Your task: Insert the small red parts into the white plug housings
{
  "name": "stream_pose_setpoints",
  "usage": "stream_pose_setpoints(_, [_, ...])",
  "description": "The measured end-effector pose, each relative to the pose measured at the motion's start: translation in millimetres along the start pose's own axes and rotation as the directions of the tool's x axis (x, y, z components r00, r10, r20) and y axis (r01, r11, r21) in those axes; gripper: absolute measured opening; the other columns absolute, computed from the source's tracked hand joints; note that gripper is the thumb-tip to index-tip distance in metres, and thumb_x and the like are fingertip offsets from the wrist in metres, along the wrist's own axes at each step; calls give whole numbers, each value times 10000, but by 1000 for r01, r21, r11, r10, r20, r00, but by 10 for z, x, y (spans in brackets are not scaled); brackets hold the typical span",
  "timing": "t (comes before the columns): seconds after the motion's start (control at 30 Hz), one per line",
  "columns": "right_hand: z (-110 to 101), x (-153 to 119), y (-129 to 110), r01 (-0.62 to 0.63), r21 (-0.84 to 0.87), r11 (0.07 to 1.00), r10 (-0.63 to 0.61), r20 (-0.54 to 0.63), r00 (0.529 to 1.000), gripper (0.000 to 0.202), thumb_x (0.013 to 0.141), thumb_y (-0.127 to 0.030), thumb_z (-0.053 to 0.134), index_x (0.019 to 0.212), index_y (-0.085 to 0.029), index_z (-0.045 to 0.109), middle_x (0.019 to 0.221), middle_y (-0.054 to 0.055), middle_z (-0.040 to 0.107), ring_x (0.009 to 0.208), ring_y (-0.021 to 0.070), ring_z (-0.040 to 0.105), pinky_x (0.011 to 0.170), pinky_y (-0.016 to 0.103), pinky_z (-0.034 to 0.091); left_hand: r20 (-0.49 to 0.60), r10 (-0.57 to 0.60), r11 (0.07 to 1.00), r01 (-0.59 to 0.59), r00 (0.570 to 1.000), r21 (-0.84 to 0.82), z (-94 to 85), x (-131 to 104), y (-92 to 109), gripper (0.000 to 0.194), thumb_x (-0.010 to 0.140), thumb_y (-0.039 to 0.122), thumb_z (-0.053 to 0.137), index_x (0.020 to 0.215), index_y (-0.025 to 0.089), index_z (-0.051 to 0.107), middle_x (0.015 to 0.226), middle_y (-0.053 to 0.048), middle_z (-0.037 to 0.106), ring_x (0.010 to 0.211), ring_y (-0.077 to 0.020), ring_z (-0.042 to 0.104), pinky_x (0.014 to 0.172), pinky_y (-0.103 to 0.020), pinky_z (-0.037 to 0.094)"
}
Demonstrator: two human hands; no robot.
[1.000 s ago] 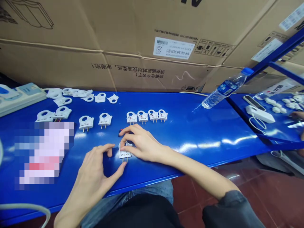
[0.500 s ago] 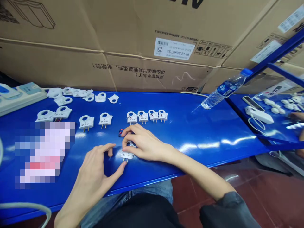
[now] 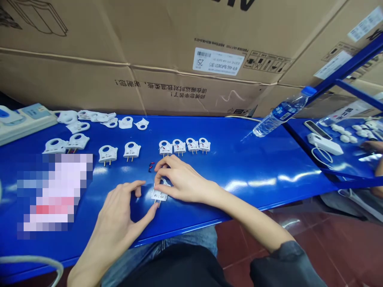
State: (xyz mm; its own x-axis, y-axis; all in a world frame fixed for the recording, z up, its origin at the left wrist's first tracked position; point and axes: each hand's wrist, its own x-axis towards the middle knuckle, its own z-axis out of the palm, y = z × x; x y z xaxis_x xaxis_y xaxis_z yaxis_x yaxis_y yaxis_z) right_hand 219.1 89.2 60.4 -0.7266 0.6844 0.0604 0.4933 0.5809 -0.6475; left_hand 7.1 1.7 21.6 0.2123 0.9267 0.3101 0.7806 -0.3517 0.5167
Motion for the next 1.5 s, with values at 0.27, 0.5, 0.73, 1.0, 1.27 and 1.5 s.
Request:
stream_pose_setpoints(0.27, [65, 0, 30, 28, -13, 1000, -28, 12, 1000, 156, 1014, -367, 655, 1044, -219, 690, 1279, 92, 594, 1229, 237, 559, 1008, 391, 511, 1, -12, 1000, 12, 1000, 1, 1, 1, 0, 417, 988, 479, 585, 1311, 227, 505, 962, -32, 576, 877, -231, 583, 823, -396, 475])
stream_pose_setpoints(0.5, [-96, -33, 0, 7, 7, 1000, -7, 35, 999, 458, 936, -510, 737, 1282, -238, 611, 1299, 85, 630, 1226, 258, 588, 1029, 410, 507, 11, -13, 1000, 13, 1000, 2, 2, -1, -17, 418, 988, 471, 578, 1315, 221, 509, 965, -33, 589, 879, -234, 598, 826, -398, 483])
stream_pose_setpoints(0.73, [-97, -46, -9, -51, -16, 999, 52, 167, 985, 686, 896, -616, 734, 1446, -246, 553, 1350, 110, 621, 1240, 296, 608, 990, 450, 545, 38, -4, 1000, 4, 999, 21, 10, -7, -13, 396, 1014, 462, 533, 1330, 228, 481, 976, -37, 587, 895, -240, 595, 846, -423, 483])
stream_pose_setpoints(1.0, [-108, -34, -7, -7, -29, 1000, 11, 141, 990, 621, 933, -487, 742, 1464, -237, 539, 1379, 110, 632, 1294, 285, 574, 1073, 450, 501, 37, 11, 999, -12, 999, 41, -41, 14, 11, 313, 1038, 402, 500, 1297, 235, 553, 1032, -61, 647, 953, -258, 620, 872, -427, 494])
stream_pose_setpoints(1.27, [-81, -29, -7, 20, -43, 999, -14, 121, 993, 591, 936, -467, 741, 1448, -240, 555, 1371, 105, 639, 1278, 275, 582, 1082, 445, 496, 58, 13, 999, -15, 998, 34, -44, -2, 6, 247, 1044, 381, 492, 1219, 247, 604, 1077, -72, 648, 986, -261, 614, 864, -434, 497])
stream_pose_setpoints(1.5, [-101, -25, -25, 27, -70, 997, -17, 134, 991, 591, 932, -437, 752, 1441, -211, 555, 1375, 108, 643, 1273, 273, 581, 1090, 438, 491, 59, 10, 1000, -11, 998, 7, -31, 7, -3, 201, 1050, 400, 488, 1140, 255, 594, 1073, -67, 657, 996, -257, 612, 865, -434, 490])
